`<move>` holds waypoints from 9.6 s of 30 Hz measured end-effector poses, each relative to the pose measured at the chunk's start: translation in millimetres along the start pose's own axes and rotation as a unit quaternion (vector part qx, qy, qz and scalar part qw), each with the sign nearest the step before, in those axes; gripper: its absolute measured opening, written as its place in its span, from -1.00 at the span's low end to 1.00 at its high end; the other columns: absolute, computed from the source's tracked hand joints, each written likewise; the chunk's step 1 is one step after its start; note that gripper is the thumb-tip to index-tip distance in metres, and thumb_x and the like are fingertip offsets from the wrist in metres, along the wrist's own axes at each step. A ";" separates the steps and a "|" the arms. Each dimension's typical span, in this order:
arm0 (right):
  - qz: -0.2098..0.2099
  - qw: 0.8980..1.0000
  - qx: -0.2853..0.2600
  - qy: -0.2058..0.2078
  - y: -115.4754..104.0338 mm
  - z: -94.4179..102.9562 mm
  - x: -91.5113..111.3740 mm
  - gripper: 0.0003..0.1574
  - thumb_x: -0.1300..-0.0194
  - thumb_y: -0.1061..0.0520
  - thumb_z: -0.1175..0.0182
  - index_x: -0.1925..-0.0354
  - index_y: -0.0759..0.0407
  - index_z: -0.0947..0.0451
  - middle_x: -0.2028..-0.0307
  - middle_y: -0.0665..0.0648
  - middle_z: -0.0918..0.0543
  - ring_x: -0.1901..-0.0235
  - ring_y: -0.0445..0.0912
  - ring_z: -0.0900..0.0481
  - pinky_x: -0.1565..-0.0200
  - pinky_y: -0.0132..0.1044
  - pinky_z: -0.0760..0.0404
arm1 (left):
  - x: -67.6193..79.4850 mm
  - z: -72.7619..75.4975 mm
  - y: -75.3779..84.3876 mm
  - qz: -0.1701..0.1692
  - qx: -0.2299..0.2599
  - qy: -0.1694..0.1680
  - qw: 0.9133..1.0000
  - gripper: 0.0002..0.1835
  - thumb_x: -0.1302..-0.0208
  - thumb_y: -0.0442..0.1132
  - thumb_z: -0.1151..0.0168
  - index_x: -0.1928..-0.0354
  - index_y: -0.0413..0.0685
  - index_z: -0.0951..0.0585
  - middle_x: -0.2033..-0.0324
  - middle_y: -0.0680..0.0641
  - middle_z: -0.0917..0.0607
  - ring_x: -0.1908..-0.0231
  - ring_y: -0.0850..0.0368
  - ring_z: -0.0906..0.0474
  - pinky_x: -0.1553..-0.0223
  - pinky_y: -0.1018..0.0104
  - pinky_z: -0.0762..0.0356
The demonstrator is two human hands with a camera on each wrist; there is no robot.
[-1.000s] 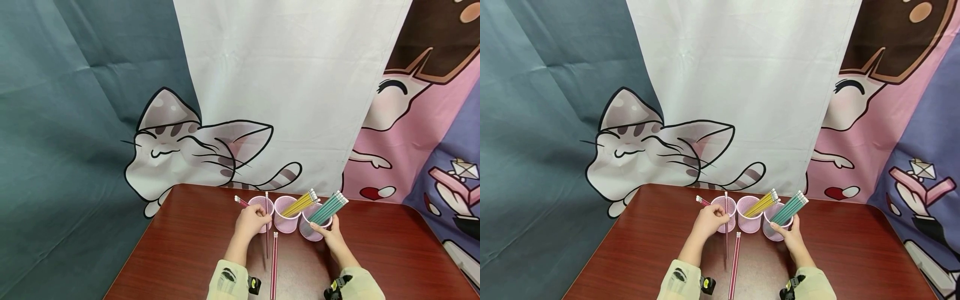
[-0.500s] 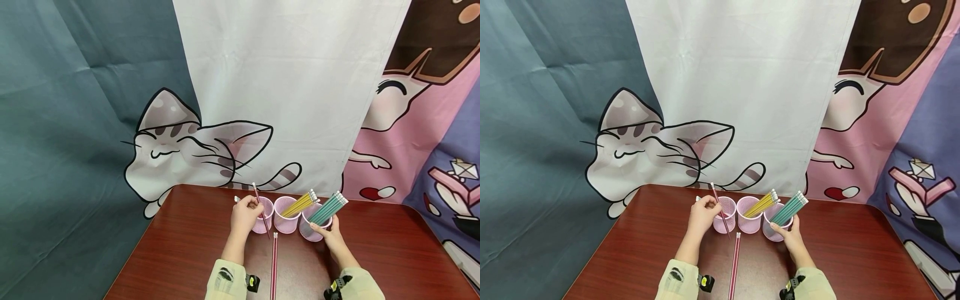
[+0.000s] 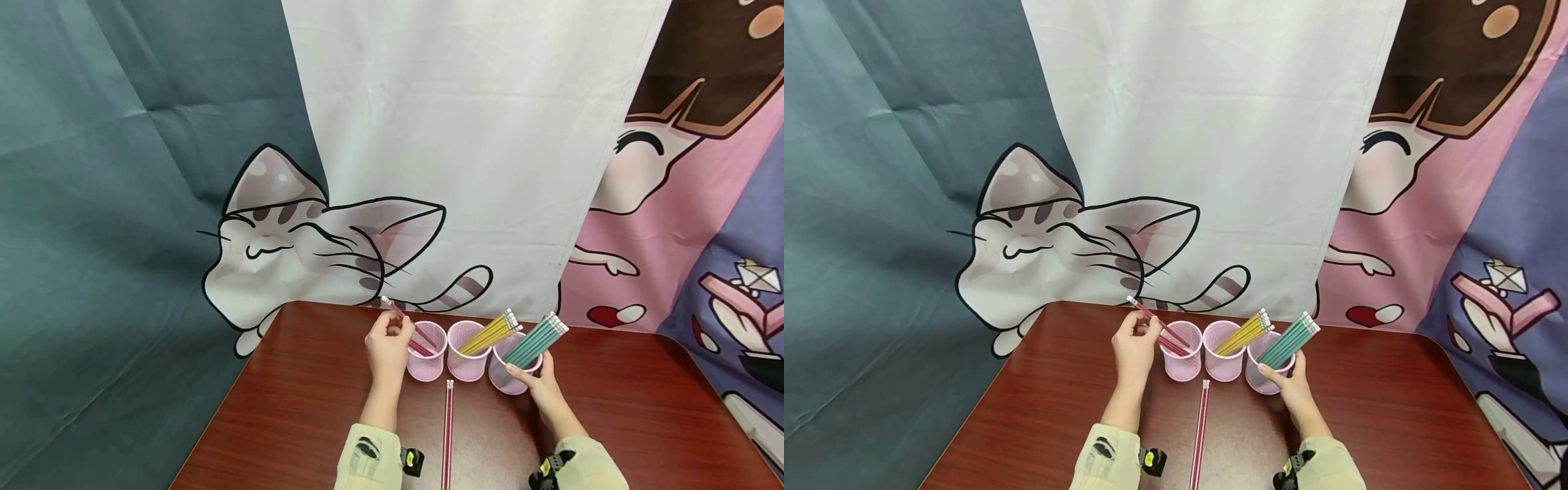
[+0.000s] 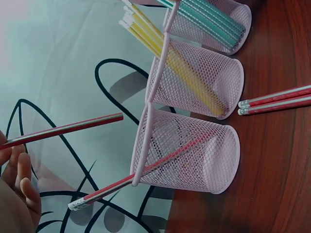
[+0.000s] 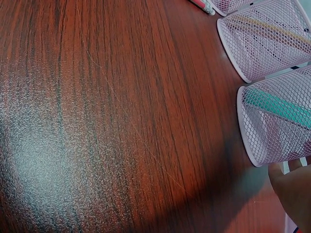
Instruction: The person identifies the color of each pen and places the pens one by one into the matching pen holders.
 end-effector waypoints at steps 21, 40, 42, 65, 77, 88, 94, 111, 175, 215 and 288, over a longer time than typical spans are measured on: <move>-0.005 1.000 0.006 -0.001 0.4 1.0 -0.3 0.04 -0.21 0.21 -0.20 -0.39 0.13 0.27 -0.25 0.22 -0.09 -0.20 -0.04 -0.07 0.00 -0.62 -0.11 | 30.8 -10.8 -61.4 0.072 -0.112 -0.046 0.990 -0.95 0.04 -0.24 -0.27 0.47 0.03 -0.59 0.64 0.18 -0.60 0.66 0.36 -0.46 0.62 0.34 -0.37; -0.002 1.000 0.002 0.001 1.2 1.0 -0.5 0.05 -0.20 0.22 -0.21 -0.39 0.16 0.27 -0.24 0.24 -0.09 -0.19 -0.01 -0.08 -0.01 -0.60 -0.12 | 34.5 -11.6 -74.1 0.090 -0.134 -0.055 0.985 -0.92 -0.02 -0.20 -0.32 0.49 -0.04 -0.63 0.63 0.15 -0.53 0.59 0.24 -0.43 0.53 0.27 -0.39; -0.005 1.000 0.002 0.001 1.7 1.3 -0.7 0.06 -0.20 0.22 -0.21 -0.39 0.15 0.28 -0.25 0.23 -0.07 -0.20 -0.02 -0.07 -0.01 -0.60 -0.10 | 34.7 -11.5 -75.2 0.089 -0.131 -0.057 0.986 -0.91 -0.03 -0.20 -0.33 0.49 -0.04 -0.63 0.64 0.15 -0.52 0.60 0.27 -0.41 0.53 0.28 -0.39; 0.024 1.000 0.003 0.010 6.6 3.9 0.0 0.08 -0.14 0.10 -0.28 -0.37 0.16 0.21 -0.16 0.17 -0.19 -0.12 -0.08 -0.16 0.01 -0.56 -0.17 | 102.6 -44.8 -89.4 0.059 -0.311 -0.382 0.868 -0.69 0.10 0.04 -0.39 0.74 0.14 -0.49 0.72 0.15 -0.47 0.63 0.22 -0.39 0.60 0.27 -0.34; -0.016 1.000 0.002 -0.001 2.3 1.9 0.1 0.06 -0.23 0.22 -0.19 -0.41 0.10 0.31 -0.27 0.21 -0.08 -0.22 -0.04 -0.07 0.01 -0.64 -0.13 | 107.9 -48.2 -85.9 0.034 -0.385 -0.393 0.834 -0.69 0.21 -0.02 -0.42 0.74 0.01 -0.49 0.67 0.03 -0.56 0.60 0.07 -0.51 0.57 0.17 -0.45; 0.006 1.000 -0.001 -0.001 1.9 0.8 0.4 0.05 -0.20 0.20 -0.21 -0.39 0.15 0.28 -0.22 0.26 -0.13 -0.15 -0.03 -0.13 0.02 -0.61 -0.16 | 106.9 -48.3 -88.3 0.056 -0.410 -0.370 0.832 -0.57 0.32 0.04 -0.48 0.60 -0.17 -0.56 0.57 -0.15 -0.63 0.53 -0.06 -0.58 0.53 0.12 -0.50; 0.027 1.000 -0.013 0.004 4.0 1.7 0.8 0.09 -0.16 0.18 -0.26 -0.39 0.17 0.26 -0.19 0.25 -0.17 -0.12 -0.07 -0.17 -0.03 -0.49 -0.16 | 101.7 -46.5 -82.5 0.047 -0.393 -0.368 0.841 -0.62 0.32 0.03 -0.44 0.69 -0.09 -0.52 0.61 -0.13 -0.61 0.56 -0.04 -0.55 0.56 0.14 -0.47; 0.002 1.000 -0.010 -0.001 2.0 2.7 -1.2 0.01 -0.22 0.24 -0.18 -0.38 0.14 0.26 -0.23 0.22 -0.12 -0.16 -0.05 -0.13 0.03 -0.62 -0.16 | 78.0 -48.4 -41.6 0.014 -0.323 -0.365 0.873 -0.73 0.21 -0.04 -0.33 0.80 0.12 -0.44 0.81 0.19 -0.40 0.71 0.25 -0.32 0.66 0.35 -0.26; 0.030 1.000 -0.005 0.004 9.6 4.0 -2.0 0.05 -0.15 0.12 -0.28 -0.36 0.16 0.19 -0.12 0.14 -0.24 -0.06 -0.16 -0.24 0.05 -0.60 -0.21 | 19.1 -3.2 -47.0 0.072 0.054 -0.011 0.996 -0.91 -0.12 -0.40 -0.19 0.31 -0.19 -0.51 0.52 -0.08 -0.63 0.56 0.11 -0.59 0.59 0.36 -0.53; 0.040 0.999 -0.016 0.005 12.4 5.1 -2.5 0.06 -0.13 0.13 -0.28 -0.36 0.15 0.19 -0.14 0.14 -0.23 -0.10 -0.14 -0.22 0.04 -0.59 -0.22 | 29.2 -10.7 -76.9 0.082 -0.110 -0.071 0.988 -0.84 -0.25 -0.20 -0.18 0.33 -0.16 -0.61 0.45 -0.04 -0.63 0.44 0.11 -0.56 0.36 0.20 -0.52; 0.030 0.999 -0.003 0.014 5.2 3.1 1.7 0.04 -0.17 0.16 -0.25 -0.40 0.10 0.19 -0.16 0.26 -0.21 -0.12 -0.07 -0.16 -0.12 -0.28 -0.12 | 110.7 -64.1 -86.3 0.073 -0.407 -0.379 0.828 -0.64 0.27 0.02 -0.44 0.67 -0.08 -0.53 0.56 -0.12 -0.62 0.48 -0.02 -0.57 0.54 0.10 -0.50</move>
Point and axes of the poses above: each hand's wrist, its own x-axis away from the middle knuckle, its own z-axis out of the back of the hand, y = z × x, the point moved 5 cm from there along -x, towards the middle knuckle
